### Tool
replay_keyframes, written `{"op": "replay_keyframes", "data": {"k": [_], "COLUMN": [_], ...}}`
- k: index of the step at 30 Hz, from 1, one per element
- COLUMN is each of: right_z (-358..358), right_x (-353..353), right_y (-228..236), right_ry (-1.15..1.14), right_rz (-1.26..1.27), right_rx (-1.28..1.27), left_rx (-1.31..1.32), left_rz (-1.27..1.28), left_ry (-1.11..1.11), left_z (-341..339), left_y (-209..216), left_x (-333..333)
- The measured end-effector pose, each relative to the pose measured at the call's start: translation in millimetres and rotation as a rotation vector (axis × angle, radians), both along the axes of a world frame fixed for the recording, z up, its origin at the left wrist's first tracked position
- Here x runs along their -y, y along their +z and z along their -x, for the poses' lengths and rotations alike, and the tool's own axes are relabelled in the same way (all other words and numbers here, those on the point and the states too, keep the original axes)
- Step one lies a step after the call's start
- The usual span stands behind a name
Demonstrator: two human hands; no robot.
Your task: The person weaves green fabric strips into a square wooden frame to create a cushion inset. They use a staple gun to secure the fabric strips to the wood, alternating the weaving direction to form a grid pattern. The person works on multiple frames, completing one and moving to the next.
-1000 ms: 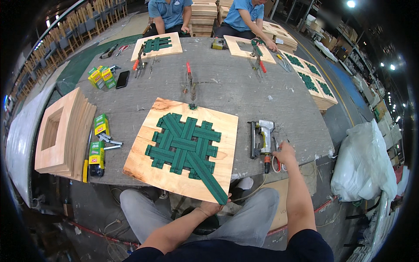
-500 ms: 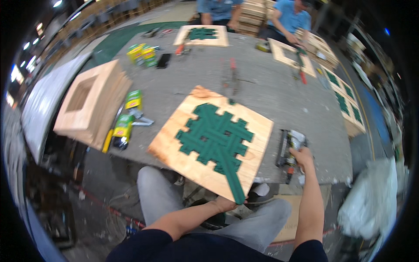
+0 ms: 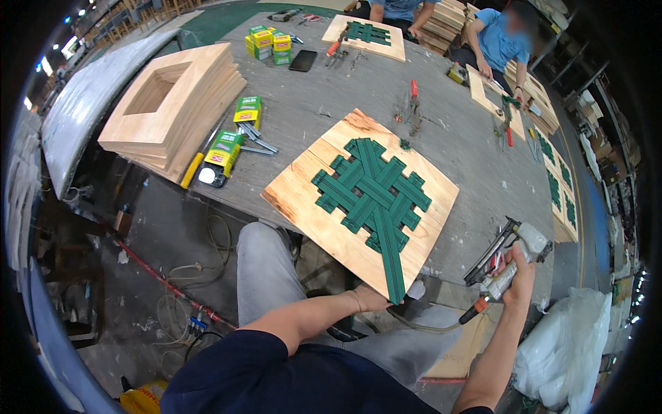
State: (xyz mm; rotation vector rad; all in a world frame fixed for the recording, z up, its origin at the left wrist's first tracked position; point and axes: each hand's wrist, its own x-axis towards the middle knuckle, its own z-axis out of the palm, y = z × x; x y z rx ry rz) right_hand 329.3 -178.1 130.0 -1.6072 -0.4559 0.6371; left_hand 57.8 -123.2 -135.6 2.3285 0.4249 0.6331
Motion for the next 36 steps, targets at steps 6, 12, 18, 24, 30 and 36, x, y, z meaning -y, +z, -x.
{"op": "replay_keyframes", "data": {"k": [6,12,18,24,30,36], "right_z": [97.2,138.6,143.0,150.4,156.5,162.6], "right_x": [2.1,-19.6,-32.6,-36.9,-35.6,-30.8], "right_y": [-0.8,-48.5,-60.6,-58.0,-55.4,-57.4], "right_ry": [0.247,0.565,0.589,0.625,0.646,0.636], "right_rz": [0.247,0.454,0.546,0.627,0.591,0.622], "right_rx": [-0.013,-0.058,0.006,0.142,0.078,0.039], "left_rx": [0.078,0.143,0.145,0.083,0.103,0.156], "left_rz": [-0.078,0.082,0.291,0.225,0.361,0.387], "left_ry": [-0.006,-0.11,-0.196,-0.138,-0.178,-0.207], "left_z": [0.7,3.6,12.2,16.6,11.1,8.7], "left_y": [10.4,37.6,58.2,54.2,54.0,46.9], "left_x": [-2.4,-14.6,-25.7,-24.8,-25.2,-18.3]}}
